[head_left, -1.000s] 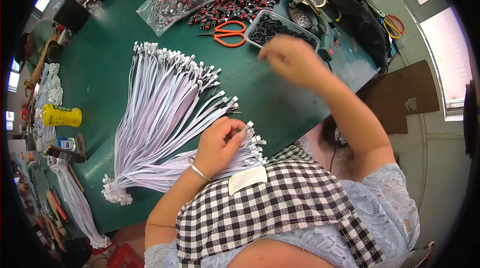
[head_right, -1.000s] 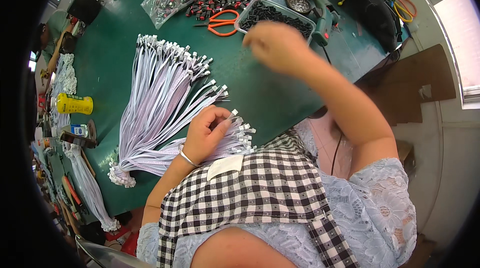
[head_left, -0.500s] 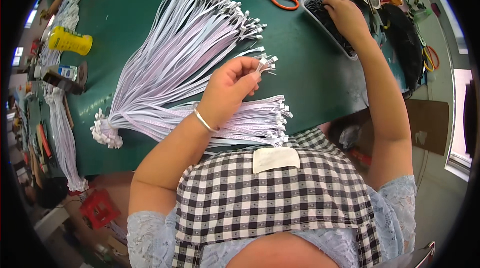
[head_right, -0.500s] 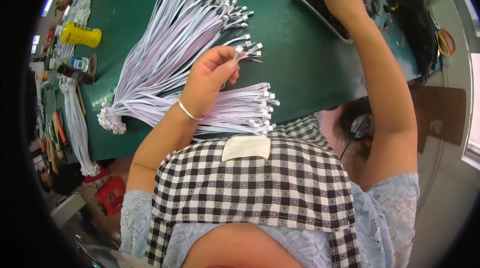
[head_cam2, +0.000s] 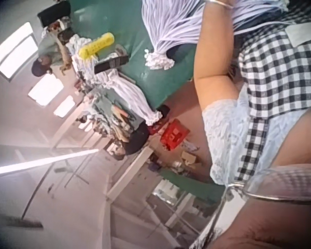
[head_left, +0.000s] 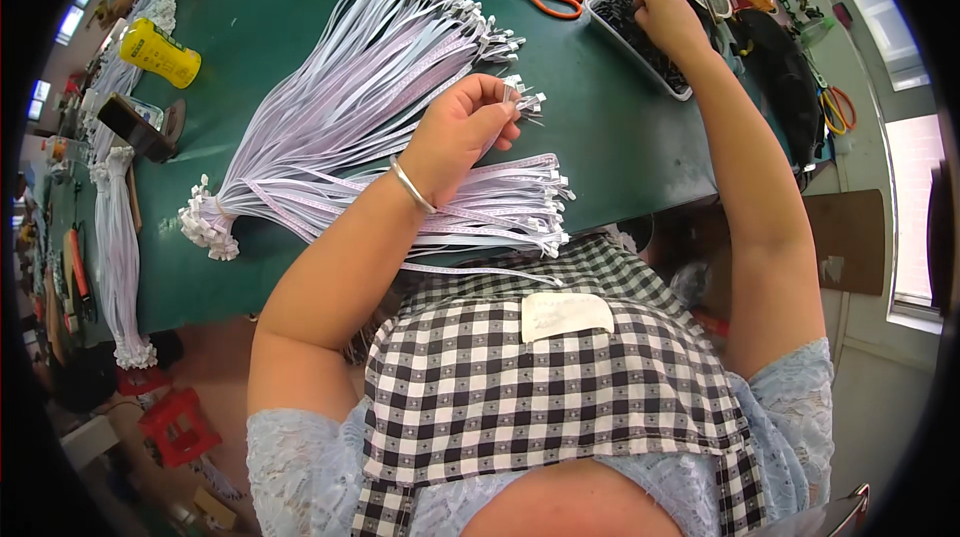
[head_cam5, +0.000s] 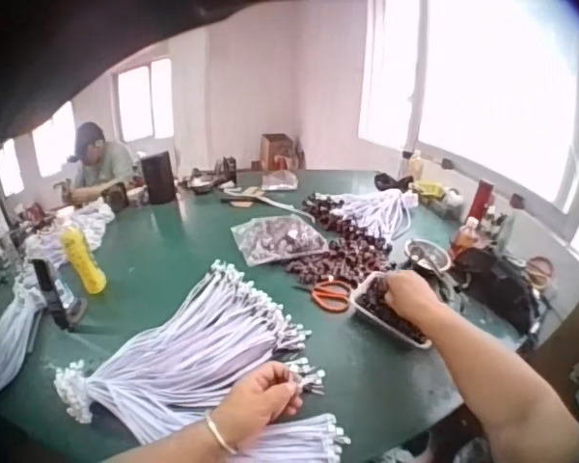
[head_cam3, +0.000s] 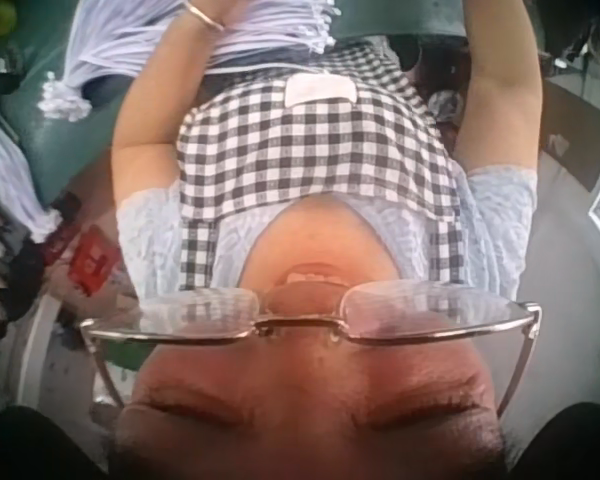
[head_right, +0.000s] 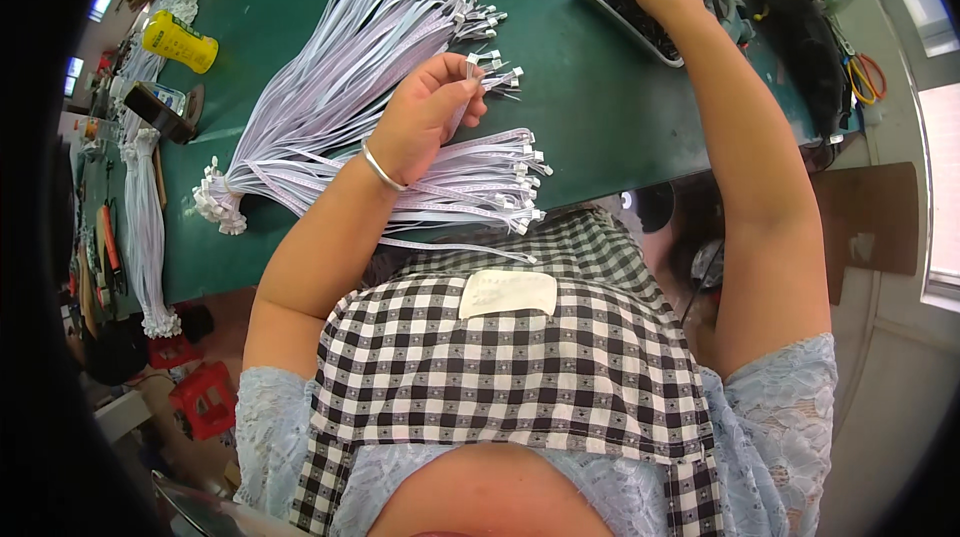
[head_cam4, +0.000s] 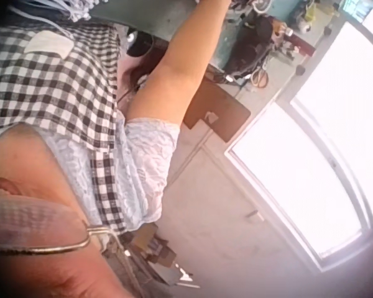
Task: The person repeatedly picks up small black plastic connectors from a container and attaches them to the ends of white and pink striped cables. They handle the cables and connectors by hand, working at a green table in a workshop setting.
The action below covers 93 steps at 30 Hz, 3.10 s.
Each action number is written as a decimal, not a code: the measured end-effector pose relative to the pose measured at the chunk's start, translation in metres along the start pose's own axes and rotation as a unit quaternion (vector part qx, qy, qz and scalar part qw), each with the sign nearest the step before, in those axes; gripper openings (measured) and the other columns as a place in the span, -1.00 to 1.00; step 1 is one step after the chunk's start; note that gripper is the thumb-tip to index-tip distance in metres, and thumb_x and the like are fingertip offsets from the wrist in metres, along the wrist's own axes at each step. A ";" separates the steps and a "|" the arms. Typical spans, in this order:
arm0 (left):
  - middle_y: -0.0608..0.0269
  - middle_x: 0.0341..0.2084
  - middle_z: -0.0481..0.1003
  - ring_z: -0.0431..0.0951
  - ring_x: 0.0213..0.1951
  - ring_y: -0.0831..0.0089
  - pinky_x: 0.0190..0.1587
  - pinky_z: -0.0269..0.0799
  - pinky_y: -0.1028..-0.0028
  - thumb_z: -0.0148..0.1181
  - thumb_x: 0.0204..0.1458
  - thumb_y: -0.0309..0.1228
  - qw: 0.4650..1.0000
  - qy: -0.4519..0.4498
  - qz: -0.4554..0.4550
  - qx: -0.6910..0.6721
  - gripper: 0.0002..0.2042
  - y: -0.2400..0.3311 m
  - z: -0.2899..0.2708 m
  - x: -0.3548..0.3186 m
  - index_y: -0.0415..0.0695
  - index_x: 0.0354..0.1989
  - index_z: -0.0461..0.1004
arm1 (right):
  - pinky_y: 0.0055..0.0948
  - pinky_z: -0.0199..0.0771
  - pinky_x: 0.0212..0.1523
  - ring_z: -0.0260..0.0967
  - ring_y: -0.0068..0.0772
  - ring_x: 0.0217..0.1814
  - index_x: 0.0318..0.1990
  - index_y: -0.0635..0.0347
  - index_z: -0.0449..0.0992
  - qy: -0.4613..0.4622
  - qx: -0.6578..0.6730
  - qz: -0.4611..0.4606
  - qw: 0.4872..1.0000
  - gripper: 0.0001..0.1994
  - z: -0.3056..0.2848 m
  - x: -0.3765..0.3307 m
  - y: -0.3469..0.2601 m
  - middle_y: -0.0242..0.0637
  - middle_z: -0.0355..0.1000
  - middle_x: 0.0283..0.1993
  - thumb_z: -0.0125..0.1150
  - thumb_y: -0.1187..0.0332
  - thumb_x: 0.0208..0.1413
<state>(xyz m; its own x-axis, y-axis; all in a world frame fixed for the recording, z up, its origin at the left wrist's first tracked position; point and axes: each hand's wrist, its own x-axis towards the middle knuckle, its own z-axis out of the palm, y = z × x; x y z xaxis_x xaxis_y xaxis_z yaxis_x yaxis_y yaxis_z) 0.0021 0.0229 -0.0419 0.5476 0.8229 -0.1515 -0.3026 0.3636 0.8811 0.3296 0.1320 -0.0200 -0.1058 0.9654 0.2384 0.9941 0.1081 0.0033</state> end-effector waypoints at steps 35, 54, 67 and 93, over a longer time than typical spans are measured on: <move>0.42 -0.51 0.40 0.32 -0.50 0.70 -0.44 0.23 0.71 0.10 0.12 -0.40 0.998 -0.005 -0.062 0.030 -0.91 -0.001 0.020 -0.028 -0.11 -0.27 0.41 | -0.64 0.40 -0.35 0.36 -0.64 -0.41 -0.22 0.34 0.46 -0.088 0.705 0.091 0.698 -0.90 -0.044 -0.131 -0.154 -0.37 0.43 -0.38 0.13 0.52 0.11; 0.45 -0.51 0.40 0.35 -0.52 0.73 -0.48 0.26 0.73 0.12 0.11 -0.41 0.995 0.008 -0.104 0.005 -0.92 0.003 0.020 -0.028 -0.13 -0.30 0.40 | -0.60 0.48 -0.20 0.47 -0.53 -0.23 -0.21 0.35 0.44 -0.004 0.731 0.093 0.676 -0.90 -0.052 -0.146 -0.167 -0.29 0.45 -0.26 0.12 0.58 0.12; 0.31 -0.46 0.47 0.37 -0.55 0.64 -0.50 0.25 0.67 0.17 0.04 -0.52 0.988 0.009 -0.152 -0.031 -0.90 0.008 0.023 -0.038 -0.18 -0.28 0.41 | -0.64 0.47 -0.33 0.47 -0.59 -0.31 -0.28 0.32 0.47 -0.123 0.716 0.193 0.659 -0.93 -0.067 -0.168 -0.158 -0.33 0.46 -0.34 0.18 0.56 0.06; 0.41 -0.50 0.40 0.31 -0.57 0.71 -0.52 0.22 0.71 0.16 0.05 -0.52 0.992 0.001 -0.124 -0.016 -0.90 0.006 0.024 -0.037 -0.19 -0.27 0.41 | -0.62 0.45 -0.32 0.43 -0.61 -0.31 -0.35 0.29 0.48 -0.087 0.681 0.158 0.710 -0.92 -0.059 -0.166 -0.162 -0.34 0.45 -0.30 0.24 0.58 -0.03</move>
<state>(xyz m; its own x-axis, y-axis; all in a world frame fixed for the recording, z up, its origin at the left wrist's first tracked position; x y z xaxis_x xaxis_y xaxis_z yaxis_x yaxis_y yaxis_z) -0.0013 -0.0161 -0.0198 0.6063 0.7079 -0.3624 -0.1837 0.5680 0.8023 0.1874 -0.0599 -0.0033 -0.0013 0.9944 -0.1055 0.0380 -0.1054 -0.9937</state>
